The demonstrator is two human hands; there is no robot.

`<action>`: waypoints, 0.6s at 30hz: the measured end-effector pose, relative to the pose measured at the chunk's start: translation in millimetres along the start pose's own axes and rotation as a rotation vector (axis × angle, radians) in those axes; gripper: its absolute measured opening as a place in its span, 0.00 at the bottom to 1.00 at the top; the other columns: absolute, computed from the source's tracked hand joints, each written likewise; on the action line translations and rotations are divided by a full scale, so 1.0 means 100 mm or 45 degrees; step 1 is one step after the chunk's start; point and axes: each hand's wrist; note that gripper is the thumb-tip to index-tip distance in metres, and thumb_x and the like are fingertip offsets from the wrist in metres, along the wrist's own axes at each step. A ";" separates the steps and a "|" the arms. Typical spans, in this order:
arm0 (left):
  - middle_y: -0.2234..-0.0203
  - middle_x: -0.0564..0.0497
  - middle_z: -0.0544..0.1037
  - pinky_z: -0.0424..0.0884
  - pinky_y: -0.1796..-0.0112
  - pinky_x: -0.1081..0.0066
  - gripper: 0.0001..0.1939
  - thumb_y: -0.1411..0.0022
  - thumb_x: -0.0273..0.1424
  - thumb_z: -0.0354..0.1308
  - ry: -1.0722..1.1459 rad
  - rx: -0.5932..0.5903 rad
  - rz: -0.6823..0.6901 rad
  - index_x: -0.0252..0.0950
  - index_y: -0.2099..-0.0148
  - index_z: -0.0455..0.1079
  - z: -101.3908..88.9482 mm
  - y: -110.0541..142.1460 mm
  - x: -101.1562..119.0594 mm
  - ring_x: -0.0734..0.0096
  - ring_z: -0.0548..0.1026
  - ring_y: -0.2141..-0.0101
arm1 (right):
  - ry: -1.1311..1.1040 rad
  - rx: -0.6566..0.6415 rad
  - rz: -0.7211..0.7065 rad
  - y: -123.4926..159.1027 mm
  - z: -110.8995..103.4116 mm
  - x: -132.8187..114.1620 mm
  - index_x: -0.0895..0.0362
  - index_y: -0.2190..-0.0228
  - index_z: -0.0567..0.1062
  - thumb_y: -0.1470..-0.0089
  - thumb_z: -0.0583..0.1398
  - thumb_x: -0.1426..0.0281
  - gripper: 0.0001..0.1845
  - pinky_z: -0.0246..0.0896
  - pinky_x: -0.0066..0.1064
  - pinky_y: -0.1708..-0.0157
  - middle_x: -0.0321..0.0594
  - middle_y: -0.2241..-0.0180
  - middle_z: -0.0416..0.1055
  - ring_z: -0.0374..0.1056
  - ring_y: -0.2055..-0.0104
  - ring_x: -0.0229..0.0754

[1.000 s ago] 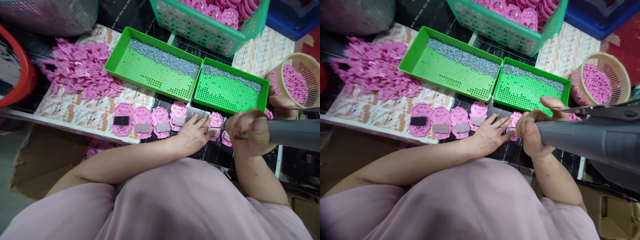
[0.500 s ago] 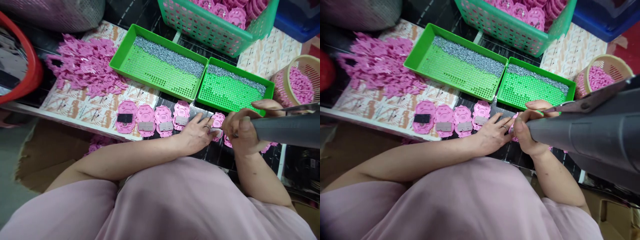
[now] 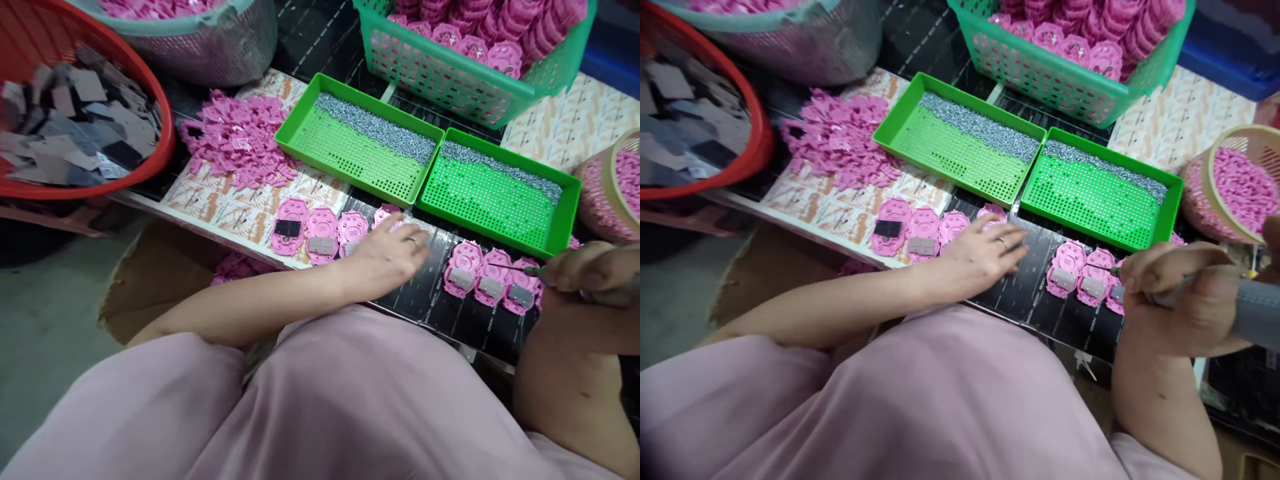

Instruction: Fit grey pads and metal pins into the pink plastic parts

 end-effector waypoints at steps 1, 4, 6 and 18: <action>0.51 0.43 0.77 0.62 0.49 0.58 0.13 0.32 0.33 0.55 -0.022 -0.041 -0.058 0.32 0.50 0.73 -0.04 0.07 -0.09 0.60 0.72 0.51 | 0.023 -0.005 -0.027 0.00 0.01 0.02 0.55 0.92 0.60 0.57 0.60 0.55 0.24 0.48 0.31 0.93 0.32 0.91 0.51 0.52 0.91 0.35; 0.60 0.43 0.79 0.65 0.56 0.59 0.17 0.36 0.37 0.60 -0.067 -0.109 -0.185 0.30 0.50 0.73 -0.09 0.24 -0.26 0.57 0.73 0.56 | 0.110 0.089 -0.001 -0.01 0.09 0.03 0.54 0.92 0.57 0.58 0.60 0.52 0.27 0.46 0.29 0.93 0.31 0.92 0.49 0.50 0.91 0.33; 0.64 0.44 0.78 0.64 0.59 0.60 0.15 0.36 0.37 0.60 -0.064 -0.090 -0.210 0.31 0.52 0.74 -0.08 0.30 -0.30 0.57 0.72 0.60 | 0.133 0.169 0.026 -0.04 0.13 0.01 0.54 0.91 0.59 0.59 0.61 0.54 0.25 0.47 0.29 0.92 0.31 0.91 0.51 0.51 0.90 0.33; 0.64 0.45 0.77 0.64 0.61 0.65 0.11 0.32 0.30 0.55 0.035 0.003 0.097 0.29 0.52 0.72 0.15 -0.09 0.02 0.62 0.73 0.62 | 0.178 0.235 -0.228 -0.43 0.08 0.38 0.51 0.85 0.58 0.47 0.56 0.59 0.20 0.45 0.27 0.91 0.28 0.89 0.49 0.51 0.89 0.30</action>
Point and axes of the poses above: each hand's wrist, its own y-axis away from the middle knuckle, its own z-axis out of the palm, x = y × z
